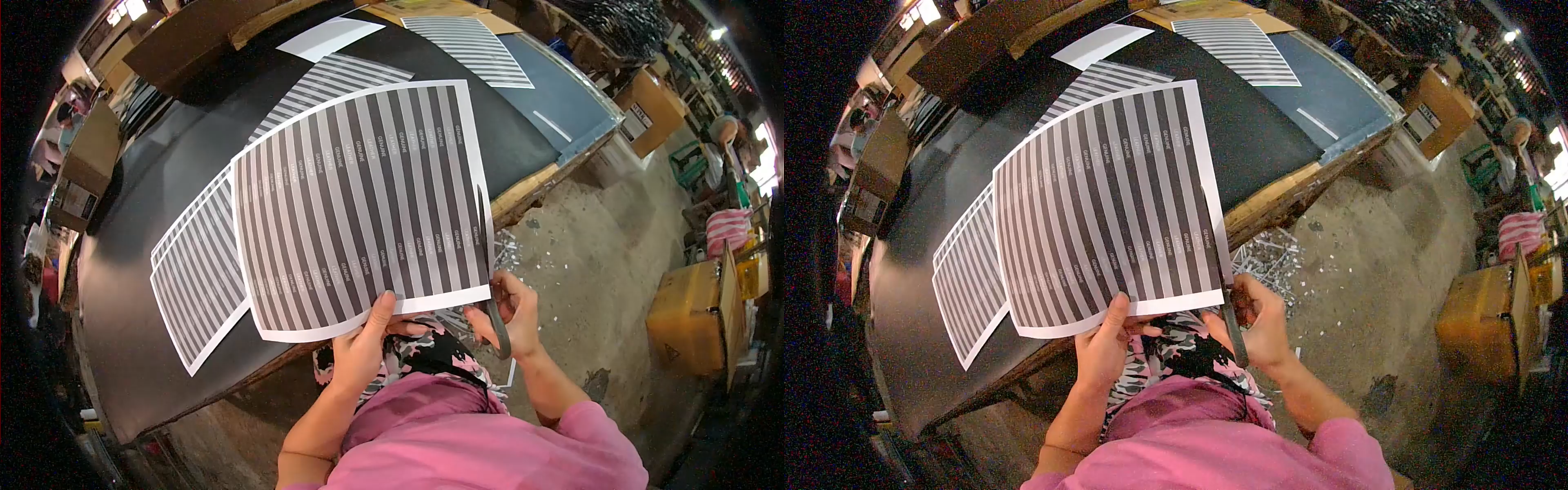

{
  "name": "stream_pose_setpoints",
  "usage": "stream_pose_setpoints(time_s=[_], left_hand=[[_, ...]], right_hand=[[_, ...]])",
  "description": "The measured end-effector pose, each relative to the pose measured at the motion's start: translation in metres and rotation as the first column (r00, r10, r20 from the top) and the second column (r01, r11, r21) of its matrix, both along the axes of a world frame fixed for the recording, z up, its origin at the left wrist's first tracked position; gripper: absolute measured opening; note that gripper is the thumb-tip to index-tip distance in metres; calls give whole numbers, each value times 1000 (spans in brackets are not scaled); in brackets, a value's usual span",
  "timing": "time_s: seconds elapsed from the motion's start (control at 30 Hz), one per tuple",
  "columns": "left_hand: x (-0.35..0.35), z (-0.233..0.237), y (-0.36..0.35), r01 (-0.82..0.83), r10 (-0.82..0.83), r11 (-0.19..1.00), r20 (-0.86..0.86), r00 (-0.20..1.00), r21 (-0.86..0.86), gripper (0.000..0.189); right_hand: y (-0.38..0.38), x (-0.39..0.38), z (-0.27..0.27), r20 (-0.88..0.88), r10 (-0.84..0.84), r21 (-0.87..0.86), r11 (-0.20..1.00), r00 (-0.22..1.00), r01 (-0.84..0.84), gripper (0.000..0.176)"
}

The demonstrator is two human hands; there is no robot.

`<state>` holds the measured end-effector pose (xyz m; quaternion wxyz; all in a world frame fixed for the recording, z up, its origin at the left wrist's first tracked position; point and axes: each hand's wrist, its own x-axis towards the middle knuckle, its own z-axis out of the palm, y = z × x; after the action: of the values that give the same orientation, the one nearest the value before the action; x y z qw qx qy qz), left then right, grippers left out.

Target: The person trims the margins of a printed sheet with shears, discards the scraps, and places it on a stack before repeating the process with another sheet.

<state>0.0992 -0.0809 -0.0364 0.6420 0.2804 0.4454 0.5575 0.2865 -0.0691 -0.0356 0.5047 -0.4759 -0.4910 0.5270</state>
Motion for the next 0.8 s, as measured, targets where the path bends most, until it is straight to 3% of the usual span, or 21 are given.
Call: stream_pose_setpoints(time_s=[0.4,0.47,0.8], left_hand=[[0,-4,2,6,-7,1000,44,999,30,26],[0,0,3,13,-15,999,55,998,29,27],[-2,-1,3,42,-46,997,62,997,68,29]], right_hand=[[-1,1,-3,62,5,20,1000,998,-6,19],[-2,1,-1,26,4,-69,998,1000,-2,26],[0,-2,-2,56,-31,0,1000,998,31,18]])
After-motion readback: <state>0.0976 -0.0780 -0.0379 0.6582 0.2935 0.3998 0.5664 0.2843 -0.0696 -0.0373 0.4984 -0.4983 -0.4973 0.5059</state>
